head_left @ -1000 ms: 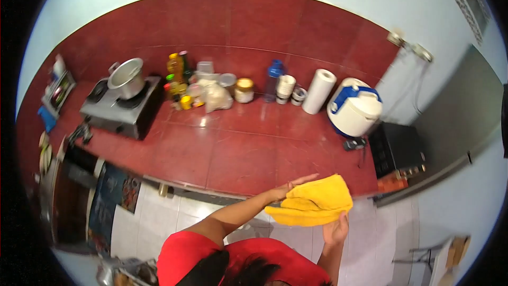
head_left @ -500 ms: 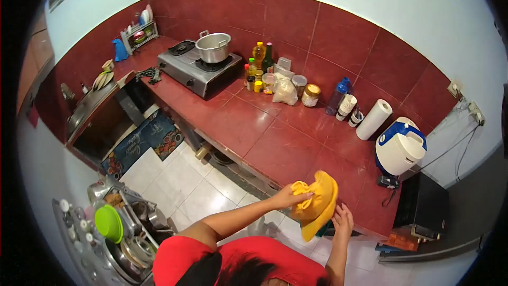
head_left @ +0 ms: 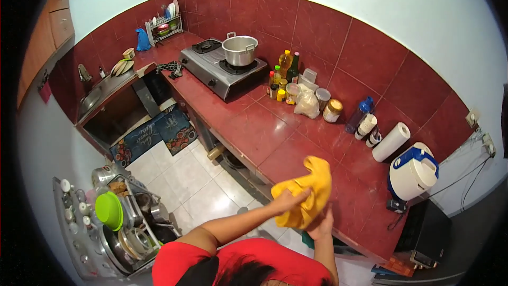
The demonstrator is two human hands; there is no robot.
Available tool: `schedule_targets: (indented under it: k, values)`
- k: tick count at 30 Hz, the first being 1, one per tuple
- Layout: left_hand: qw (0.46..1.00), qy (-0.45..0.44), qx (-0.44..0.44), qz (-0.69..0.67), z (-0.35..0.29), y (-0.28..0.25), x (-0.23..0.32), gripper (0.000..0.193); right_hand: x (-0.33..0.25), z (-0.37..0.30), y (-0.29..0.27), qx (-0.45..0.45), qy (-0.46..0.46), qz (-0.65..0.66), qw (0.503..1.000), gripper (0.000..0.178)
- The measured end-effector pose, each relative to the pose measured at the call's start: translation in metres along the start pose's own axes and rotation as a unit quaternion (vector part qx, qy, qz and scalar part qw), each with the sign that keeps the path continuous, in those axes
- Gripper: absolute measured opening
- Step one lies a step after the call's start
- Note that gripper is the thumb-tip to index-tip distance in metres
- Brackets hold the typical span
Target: Cleaning the kitchen counter and oven using a cloth.
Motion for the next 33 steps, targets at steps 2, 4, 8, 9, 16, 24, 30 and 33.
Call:
schedule_targets:
  k: [2, 4, 8, 9, 16, 24, 30, 33]
  values:
    - [0.986, 0.031, -0.144, 0.073, 0.015, 0.008, -0.007, 0.041, -0.017, 0.005, 0.017, -0.039, -0.071, 0.087, 0.993, 0.072]
    - [0.957, 0.038, -0.288, -0.003, 0.029, 0.015, -0.023, 0.039, -0.032, 0.023, 0.001, -0.066, -0.204, -0.009, 0.977, 0.067]
    - [0.927, 0.039, -0.374, -0.009, 0.065, -0.032, -0.018, 0.048, -0.075, 0.063, 0.014, 0.045, -0.211, -0.108, 0.97, 0.056]
    - [0.916, 0.11, -0.385, 0.004, 0.073, -0.052, -0.012, 0.051, -0.086, 0.075, 0.028, 0.044, -0.247, -0.107, 0.962, 0.06]
    - [0.972, -0.045, -0.231, 0.009, 0.125, -0.206, -0.026, 0.048, -0.098, 0.168, -0.003, 0.17, -0.253, -0.484, 0.82, 0.076]
    - [0.989, -0.143, -0.019, -0.033, 0.09, -0.275, -0.07, 0.044, -0.034, 0.307, 0.007, 0.369, -0.168, -0.816, 0.412, 0.111]
    - [0.964, -0.236, 0.115, -0.051, 0.058, -0.305, -0.074, 0.042, -0.015, 0.482, 0.087, 0.26, -0.324, -0.794, 0.444, 0.099]
    - [0.953, -0.222, 0.2, -0.057, 0.07, -0.312, -0.068, 0.04, 0.052, 0.498, 0.145, 0.095, -0.314, -0.831, 0.449, 0.094]
Point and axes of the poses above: each hand's wrist, its own z-axis towards the middle knuckle, its own y-axis out of the palm, x = y × z, the point moved 1 cm from there along z, towards the middle knuckle, and after that the axes turned 5 degrees about y, right-handed, at the moved point
